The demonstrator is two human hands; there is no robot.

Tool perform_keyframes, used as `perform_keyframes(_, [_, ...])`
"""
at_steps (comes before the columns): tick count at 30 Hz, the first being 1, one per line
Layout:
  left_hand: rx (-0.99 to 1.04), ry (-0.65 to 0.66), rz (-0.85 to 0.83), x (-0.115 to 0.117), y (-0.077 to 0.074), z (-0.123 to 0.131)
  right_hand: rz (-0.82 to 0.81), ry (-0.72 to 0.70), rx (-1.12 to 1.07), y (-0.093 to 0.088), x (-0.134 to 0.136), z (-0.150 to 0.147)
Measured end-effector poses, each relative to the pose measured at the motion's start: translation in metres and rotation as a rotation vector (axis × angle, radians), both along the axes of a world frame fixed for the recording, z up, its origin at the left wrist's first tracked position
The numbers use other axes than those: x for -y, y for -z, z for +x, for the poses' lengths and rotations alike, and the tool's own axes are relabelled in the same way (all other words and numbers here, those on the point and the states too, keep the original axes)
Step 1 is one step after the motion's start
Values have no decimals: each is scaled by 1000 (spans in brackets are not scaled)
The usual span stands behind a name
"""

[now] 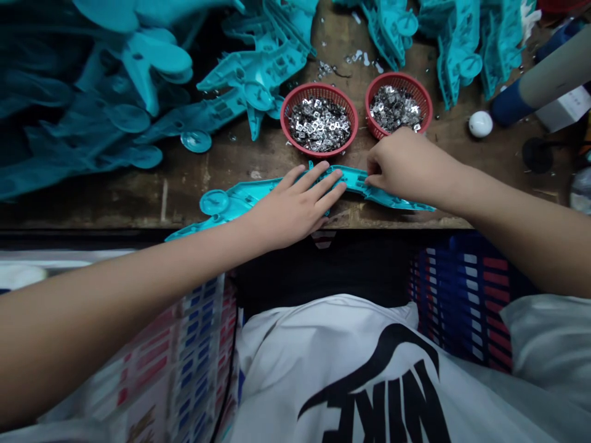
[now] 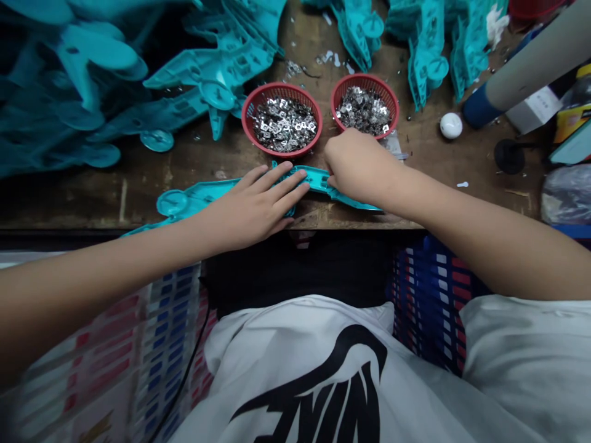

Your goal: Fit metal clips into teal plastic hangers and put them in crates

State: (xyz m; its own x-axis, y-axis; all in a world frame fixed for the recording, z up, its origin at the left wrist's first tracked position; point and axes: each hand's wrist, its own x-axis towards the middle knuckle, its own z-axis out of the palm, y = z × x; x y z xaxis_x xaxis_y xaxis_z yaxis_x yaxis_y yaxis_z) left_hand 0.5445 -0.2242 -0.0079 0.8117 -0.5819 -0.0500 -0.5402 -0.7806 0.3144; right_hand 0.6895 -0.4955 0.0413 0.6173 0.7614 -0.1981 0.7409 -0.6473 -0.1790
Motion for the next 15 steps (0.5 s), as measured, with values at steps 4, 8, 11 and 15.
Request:
perform_keyframes(4, [-18, -1, 13, 2, -5, 1, 31, -53, 29, 5, 7, -1])
perform_keyframes(8, [-27, -4, 30, 4, -7, 0, -71, -8, 65, -7, -5, -26])
perform_keyframes(11, [-18, -6, 40, 6, -6, -1, -250, 27, 112, -25, -18, -52])
perform_keyframes(15, [-16, -6, 52, 9, -8, -1, -296, 37, 110, -44, -33, -49])
